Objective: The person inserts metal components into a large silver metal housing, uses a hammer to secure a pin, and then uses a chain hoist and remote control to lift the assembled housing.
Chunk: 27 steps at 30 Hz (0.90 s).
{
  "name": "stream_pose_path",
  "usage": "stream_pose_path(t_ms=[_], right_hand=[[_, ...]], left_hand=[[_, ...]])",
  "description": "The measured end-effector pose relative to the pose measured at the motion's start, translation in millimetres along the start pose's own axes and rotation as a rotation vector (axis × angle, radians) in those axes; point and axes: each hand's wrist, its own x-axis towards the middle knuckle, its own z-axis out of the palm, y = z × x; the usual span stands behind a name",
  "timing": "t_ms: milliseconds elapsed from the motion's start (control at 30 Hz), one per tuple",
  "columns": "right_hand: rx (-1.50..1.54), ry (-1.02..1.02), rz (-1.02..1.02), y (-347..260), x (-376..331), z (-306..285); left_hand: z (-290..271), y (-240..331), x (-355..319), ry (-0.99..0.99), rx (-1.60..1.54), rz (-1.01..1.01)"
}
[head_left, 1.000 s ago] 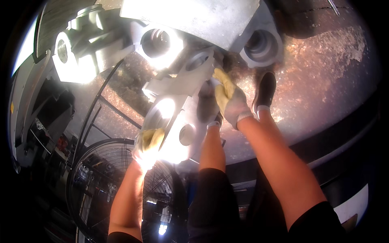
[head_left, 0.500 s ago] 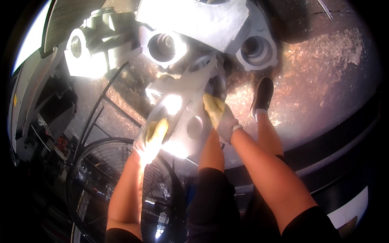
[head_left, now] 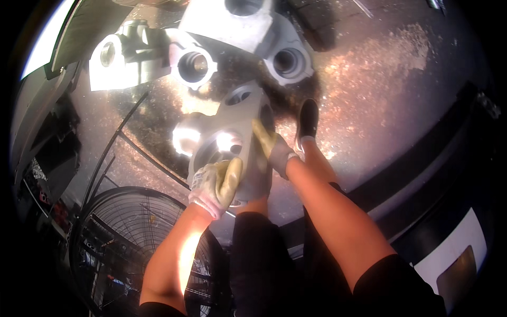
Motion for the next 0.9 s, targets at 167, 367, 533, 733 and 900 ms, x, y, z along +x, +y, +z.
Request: stream_pose_path(t_ms=[167,367,533,733,900], right_hand=[[-0.169,-0.024,-0.111,13.6,-90.9,-38.2],[-0.526,0.143,-0.810,118.7,-161.5,-87.0],[0.365,0.093,-0.282,121.8,-255.8,-138.3],[0.595,0.129,-0.357,126.4,-334.6,-224.8],[0.501,0.336,-0.661,132.8,-348.4,-300.0]], left_hand=[[10.7,65.2,-54.2,0.013,0.127,0.057],[53.6,130.9,-124.0,-0.068,0.249,0.188],[46.4,282.3,-128.5,-0.351,0.147,-0.095],[84.9,386.8,-103.4,-0.443,0.299,-0.077],[116.9,480.4,-63.8,-0.498,0.436,-0.021]])
